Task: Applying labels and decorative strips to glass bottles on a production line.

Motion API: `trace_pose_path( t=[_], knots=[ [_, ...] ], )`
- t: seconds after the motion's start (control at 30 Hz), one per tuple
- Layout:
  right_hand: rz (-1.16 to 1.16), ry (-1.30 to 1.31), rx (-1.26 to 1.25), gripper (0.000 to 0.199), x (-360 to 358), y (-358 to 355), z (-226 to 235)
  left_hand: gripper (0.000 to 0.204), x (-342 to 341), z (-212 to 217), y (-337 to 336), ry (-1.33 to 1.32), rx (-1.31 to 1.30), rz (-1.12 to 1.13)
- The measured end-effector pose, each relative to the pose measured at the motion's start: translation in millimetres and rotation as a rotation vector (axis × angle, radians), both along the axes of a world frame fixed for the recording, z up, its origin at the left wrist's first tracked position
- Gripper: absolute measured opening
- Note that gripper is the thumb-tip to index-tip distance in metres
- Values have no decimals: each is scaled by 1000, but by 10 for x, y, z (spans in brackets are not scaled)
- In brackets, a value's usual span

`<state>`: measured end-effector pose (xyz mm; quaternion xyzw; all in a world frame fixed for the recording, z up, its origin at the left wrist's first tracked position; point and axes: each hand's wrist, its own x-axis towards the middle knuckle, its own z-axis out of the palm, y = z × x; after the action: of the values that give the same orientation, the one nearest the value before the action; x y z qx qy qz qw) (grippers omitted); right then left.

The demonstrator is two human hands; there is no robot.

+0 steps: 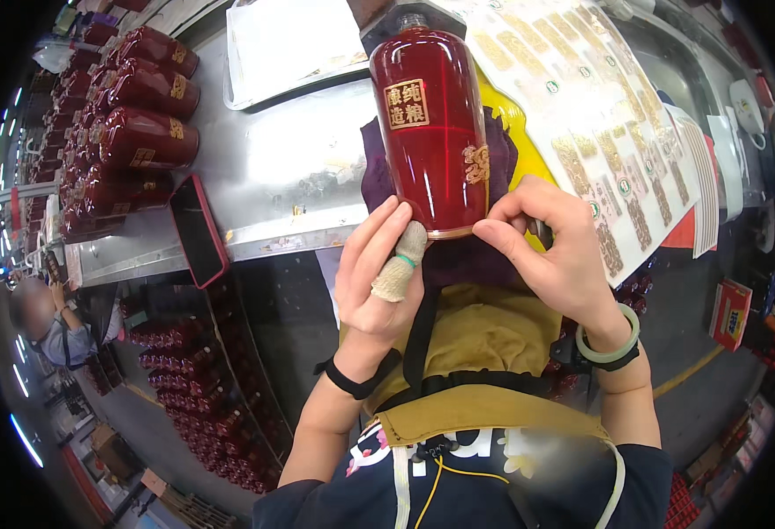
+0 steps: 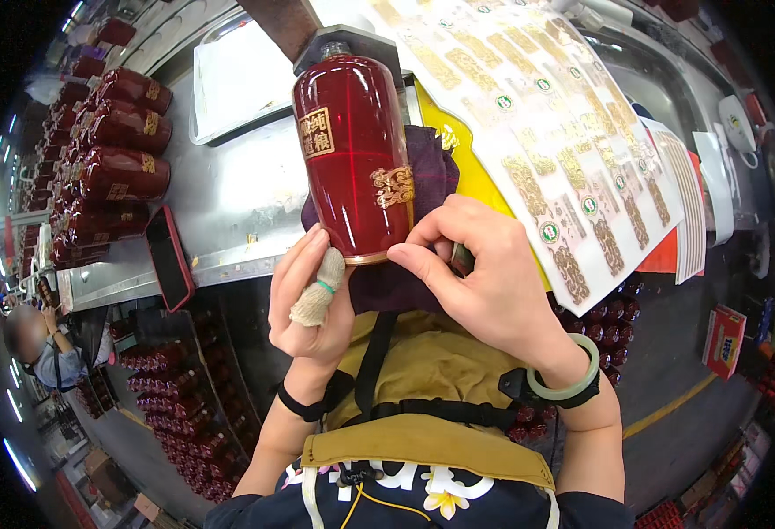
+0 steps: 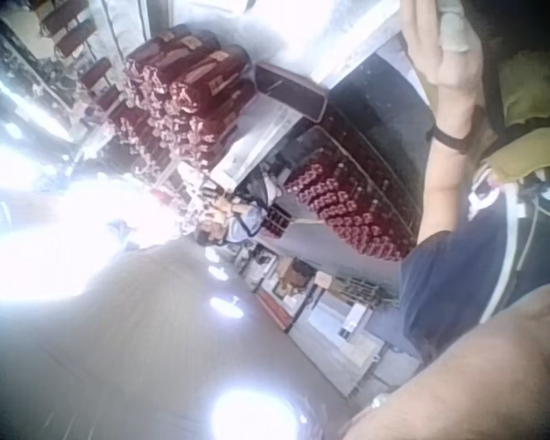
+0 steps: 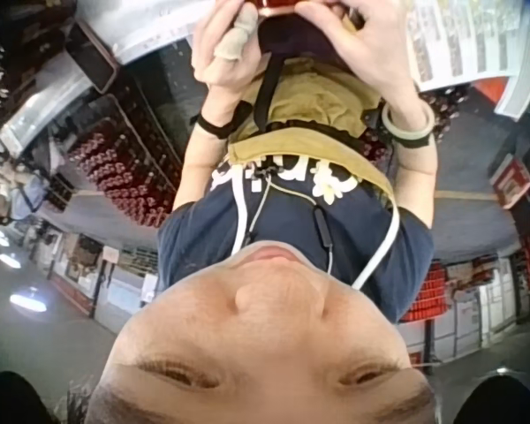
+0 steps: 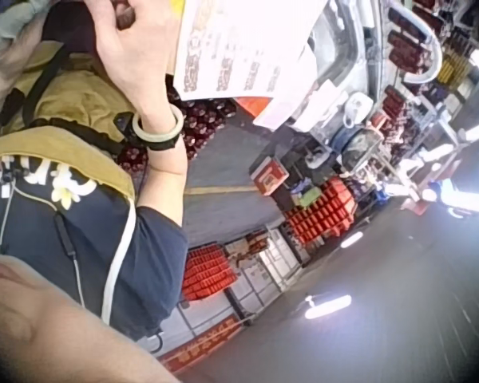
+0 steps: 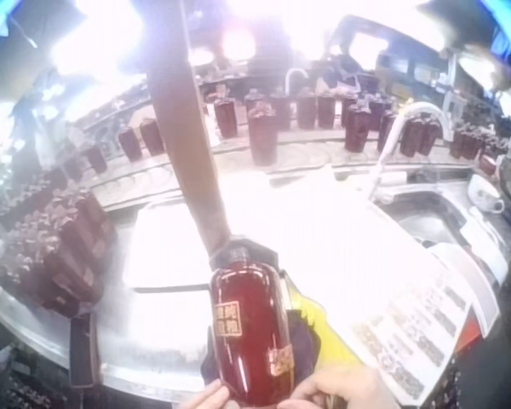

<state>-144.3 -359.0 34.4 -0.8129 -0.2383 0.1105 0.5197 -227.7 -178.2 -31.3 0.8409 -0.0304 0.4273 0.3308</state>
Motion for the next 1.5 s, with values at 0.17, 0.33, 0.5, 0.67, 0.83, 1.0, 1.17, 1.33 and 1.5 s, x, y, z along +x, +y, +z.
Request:
trace_pose_path(
  t=[0.17, 0.33, 0.5, 0.67, 0.83, 1.0, 1.17, 1.33, 1.5],
  knots=[
    [-6, -6, -6, 15, 6, -18, -7, 32, -36, 109, 27, 42, 158, -49],
    [-3, -3, -4, 14, 1, 5, 4, 33, -13, 95, -21, -35, 217, -17],
    [-9, -29, 3, 14, -1, 7, -21, 29, -3, 208, -74, 32, 228, -5],
    [-20, -41, 16, 15, -14, 12, -16, 23, 55, 163, 1, 21, 184, -109],
    [-38, -35, -15, 15, 4, -15, 18, 19, 48, 121, 4, -9, 136, -73],
    [-167, 214, 42, 17, -25, -26, 29, 28, -13, 20, -42, 36, -8, 7],
    [-128, 295, 120, 23, -121, 103, -28, 34, -12, 32, -37, 29, 52, -4],
    [-160, 396, 185, 25, -130, 159, -41, 41, -23, 48, -45, 46, 52, -22],
    [-154, 496, 215, 25, -108, 108, -65, 43, -29, 53, -28, 67, 84, -30]
  ],
)
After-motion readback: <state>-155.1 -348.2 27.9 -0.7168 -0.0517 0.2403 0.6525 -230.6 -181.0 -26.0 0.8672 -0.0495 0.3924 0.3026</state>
